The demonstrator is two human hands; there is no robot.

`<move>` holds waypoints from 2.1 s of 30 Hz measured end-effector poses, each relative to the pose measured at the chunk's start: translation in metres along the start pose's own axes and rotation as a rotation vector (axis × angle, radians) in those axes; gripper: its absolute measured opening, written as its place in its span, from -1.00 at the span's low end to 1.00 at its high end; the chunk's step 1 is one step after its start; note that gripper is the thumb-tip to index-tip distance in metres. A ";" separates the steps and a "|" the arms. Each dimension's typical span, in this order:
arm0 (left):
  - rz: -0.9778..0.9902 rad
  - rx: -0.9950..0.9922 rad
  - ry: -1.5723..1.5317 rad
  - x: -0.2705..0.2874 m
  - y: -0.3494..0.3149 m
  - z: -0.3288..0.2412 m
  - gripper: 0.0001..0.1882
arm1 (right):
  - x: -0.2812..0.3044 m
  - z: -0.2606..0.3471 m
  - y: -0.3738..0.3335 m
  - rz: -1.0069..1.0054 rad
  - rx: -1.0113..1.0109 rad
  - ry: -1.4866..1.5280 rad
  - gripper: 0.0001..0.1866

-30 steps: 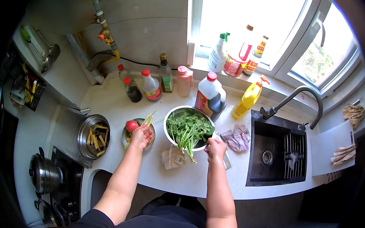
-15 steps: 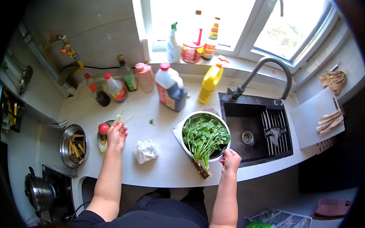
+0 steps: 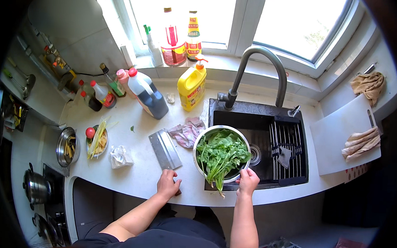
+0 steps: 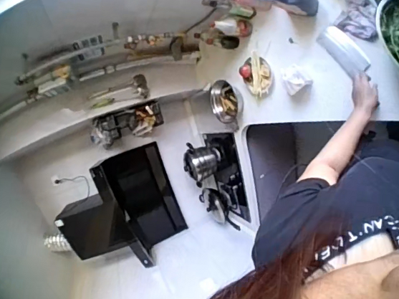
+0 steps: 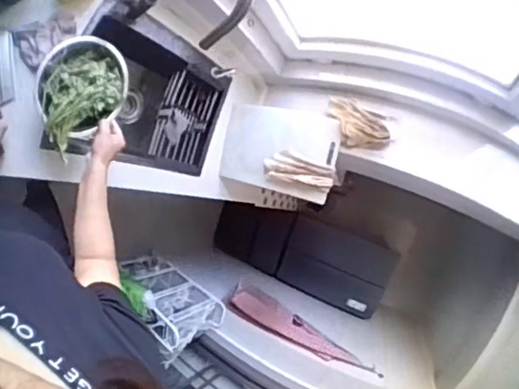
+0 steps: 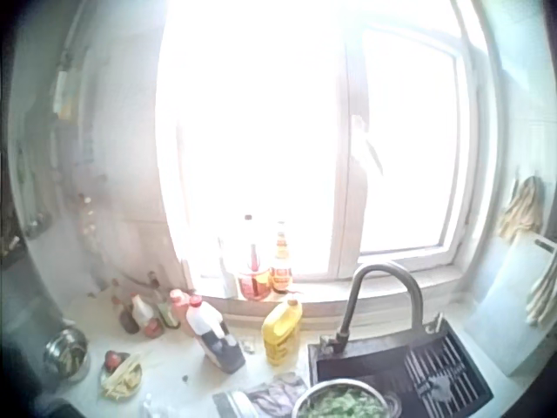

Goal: The person washes a tomato under a running faucet, cleans several scallions by stripping off the outer skins, and picks individual leaves from a bunch of greens, placing the waste into a bin.

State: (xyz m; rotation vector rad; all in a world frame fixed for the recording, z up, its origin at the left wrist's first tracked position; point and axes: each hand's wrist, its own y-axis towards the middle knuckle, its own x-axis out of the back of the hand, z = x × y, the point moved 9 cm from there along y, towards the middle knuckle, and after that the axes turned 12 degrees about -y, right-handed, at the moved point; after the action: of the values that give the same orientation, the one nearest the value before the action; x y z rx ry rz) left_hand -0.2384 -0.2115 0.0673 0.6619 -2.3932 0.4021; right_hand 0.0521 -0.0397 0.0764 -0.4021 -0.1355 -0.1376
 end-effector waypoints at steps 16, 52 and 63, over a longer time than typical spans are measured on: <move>-0.380 0.071 0.195 0.051 0.026 0.080 -0.85 | -0.075 -0.040 -0.019 0.252 -0.059 -0.090 -0.84; -0.600 0.448 -0.738 0.020 -0.015 0.093 -0.80 | -0.266 0.041 0.041 0.733 1.129 -1.146 -0.32; -0.528 0.448 -0.822 0.006 0.006 0.078 -0.81 | -0.157 0.050 0.130 0.525 0.501 -0.688 -0.65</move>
State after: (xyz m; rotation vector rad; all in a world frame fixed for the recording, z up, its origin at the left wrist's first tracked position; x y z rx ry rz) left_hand -0.2837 -0.2418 0.0111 1.9141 -2.7055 0.4993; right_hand -0.0869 0.1154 0.0480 0.0408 -0.7181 0.5533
